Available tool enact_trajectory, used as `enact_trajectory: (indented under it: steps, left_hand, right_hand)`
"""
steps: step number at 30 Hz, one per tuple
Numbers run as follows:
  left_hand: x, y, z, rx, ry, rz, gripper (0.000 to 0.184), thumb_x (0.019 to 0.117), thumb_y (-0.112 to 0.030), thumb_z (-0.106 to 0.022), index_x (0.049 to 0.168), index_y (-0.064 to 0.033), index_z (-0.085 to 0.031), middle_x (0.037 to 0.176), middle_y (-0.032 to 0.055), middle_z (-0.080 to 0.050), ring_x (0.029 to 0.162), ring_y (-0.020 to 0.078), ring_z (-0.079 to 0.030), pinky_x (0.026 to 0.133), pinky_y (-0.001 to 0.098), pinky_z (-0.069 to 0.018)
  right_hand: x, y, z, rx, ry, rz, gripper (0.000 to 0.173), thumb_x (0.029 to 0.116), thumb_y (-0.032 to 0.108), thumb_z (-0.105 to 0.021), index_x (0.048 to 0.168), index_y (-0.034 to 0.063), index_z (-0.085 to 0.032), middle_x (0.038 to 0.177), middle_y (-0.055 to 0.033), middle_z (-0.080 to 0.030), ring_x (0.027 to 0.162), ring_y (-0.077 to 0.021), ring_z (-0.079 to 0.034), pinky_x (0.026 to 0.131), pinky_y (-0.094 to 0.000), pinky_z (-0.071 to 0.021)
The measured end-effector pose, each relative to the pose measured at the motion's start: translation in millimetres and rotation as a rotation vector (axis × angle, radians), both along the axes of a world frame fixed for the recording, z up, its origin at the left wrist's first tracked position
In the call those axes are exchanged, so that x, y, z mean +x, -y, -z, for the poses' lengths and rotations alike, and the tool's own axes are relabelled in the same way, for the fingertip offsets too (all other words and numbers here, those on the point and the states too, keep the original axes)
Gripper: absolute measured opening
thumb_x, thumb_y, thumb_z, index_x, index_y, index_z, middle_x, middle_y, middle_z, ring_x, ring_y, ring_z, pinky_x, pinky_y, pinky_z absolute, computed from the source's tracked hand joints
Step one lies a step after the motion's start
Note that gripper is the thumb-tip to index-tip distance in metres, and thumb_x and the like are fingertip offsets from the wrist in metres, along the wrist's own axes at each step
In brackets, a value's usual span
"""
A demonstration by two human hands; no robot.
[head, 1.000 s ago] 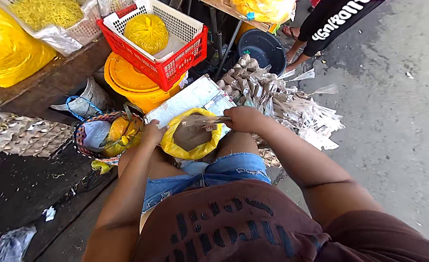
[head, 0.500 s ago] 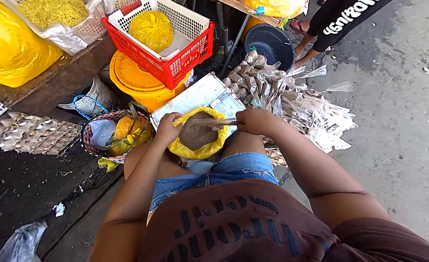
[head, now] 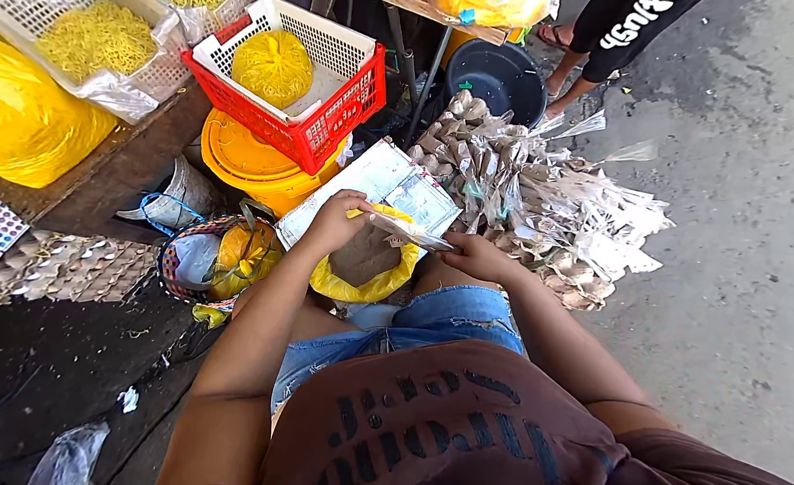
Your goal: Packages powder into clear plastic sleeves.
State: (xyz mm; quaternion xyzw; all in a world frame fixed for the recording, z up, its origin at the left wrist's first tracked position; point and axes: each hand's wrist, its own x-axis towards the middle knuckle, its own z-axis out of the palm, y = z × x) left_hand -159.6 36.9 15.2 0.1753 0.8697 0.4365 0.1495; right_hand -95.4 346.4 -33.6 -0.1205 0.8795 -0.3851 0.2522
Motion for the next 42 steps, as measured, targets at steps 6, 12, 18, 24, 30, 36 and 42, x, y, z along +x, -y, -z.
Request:
enact_trajectory:
  steps: [6, 12, 18, 24, 30, 36, 42]
  left_hand:
    - [-2.9, -6.4, -79.3, 0.400, -0.144, 0.101, 0.016, 0.0955, -0.013, -0.068, 0.103, 0.0002, -0.072, 0.127, 0.0108, -0.066, 0.122, 0.0125, -0.060, 0.103, 0.0298, -0.0512]
    - [1.4, 2.2, -113.6, 0.475, -0.110, 0.101, 0.028, 0.0939, -0.012, -0.067, 0.119, 0.0001, -0.065, 0.113, 0.0047, -0.070, 0.098, 0.0080, -0.068, 0.089, 0.0253, -0.0570]
    - [17.6, 16.8, -129.2, 0.357, -0.318, -0.052, 0.004, 0.0908, -0.007, -0.074, 0.093, -0.0034, -0.073, 0.110, 0.0034, -0.071, 0.096, 0.0038, -0.067, 0.082, 0.0193, -0.0561]
    - [15.3, 40.2, -107.2, 0.269, -0.541, -0.155, 0.011, 0.0901, -0.009, -0.075, 0.094, 0.0002, -0.075, 0.115, 0.0123, -0.070, 0.111, 0.0154, -0.065, 0.097, 0.0308, -0.0533]
    - [1.3, 45.9, -32.5, -0.266, -0.518, -0.224, 0.016, 0.0974, -0.015, -0.067, 0.105, -0.0067, -0.078, 0.116, 0.0115, -0.072, 0.120, 0.0268, -0.063, 0.109, 0.0456, -0.0466]
    - [36.8, 25.2, -108.6, -0.010, -0.484, -0.066, 0.022, 0.1022, -0.008, -0.056, 0.108, 0.0015, -0.074, 0.104, 0.0140, -0.074, 0.109, 0.0262, -0.067, 0.104, 0.0435, -0.0448]
    - [30.9, 13.1, -117.4, 0.211, -0.403, -0.045, 0.017, 0.0996, -0.005, -0.062, 0.109, 0.0057, -0.072, 0.097, 0.0150, -0.073, 0.094, 0.0211, -0.069, 0.088, 0.0369, -0.0536]
  right_hand:
    - [16.0, 52.0, 4.1, -0.627, -0.101, 0.165, 0.017, 0.0983, 0.017, -0.060, 0.101, 0.0014, -0.064, 0.082, 0.0060, -0.063, 0.072, 0.0025, -0.059, 0.070, -0.0196, -0.0525]
    - [5.5, 93.2, 6.9, -0.955, -0.146, 0.165, 0.011, 0.0972, 0.008, -0.057, 0.105, 0.0042, -0.065, 0.086, 0.0097, -0.068, 0.073, 0.0009, -0.065, 0.072, -0.0224, -0.0572]
    - [-2.2, 105.3, 9.3, -0.785, -0.221, 0.058, 0.050, 0.0990, 0.026, -0.062, 0.136, -0.0069, -0.055, 0.133, -0.0176, -0.061, 0.121, -0.0166, -0.061, 0.104, -0.0328, -0.0515]
    - [-4.7, 101.1, 9.3, -0.632, -0.214, 0.314, 0.056, 0.1013, 0.024, -0.058, 0.147, -0.0061, -0.046, 0.147, -0.0261, -0.048, 0.120, -0.0232, -0.064, 0.097, -0.0348, -0.0576]
    - [-7.7, 96.0, -9.1, -0.528, -0.302, 0.178, 0.044, 0.1059, 0.018, -0.048, 0.136, -0.0129, -0.053, 0.135, -0.0236, -0.059, 0.114, -0.0134, -0.064, 0.097, -0.0290, -0.0551]
    - [-25.5, 105.2, -31.4, -0.568, -0.518, 0.021, 0.050, 0.1031, 0.018, -0.054, 0.137, -0.0181, -0.049, 0.143, -0.0314, -0.049, 0.131, -0.0178, -0.055, 0.106, -0.0270, -0.0494]
    - [-32.0, 118.0, -62.6, -0.475, -0.355, -0.079, 0.039, 0.0987, 0.018, -0.061, 0.126, -0.0092, -0.062, 0.122, -0.0113, -0.069, 0.110, -0.0013, -0.065, 0.098, -0.0215, -0.0533]
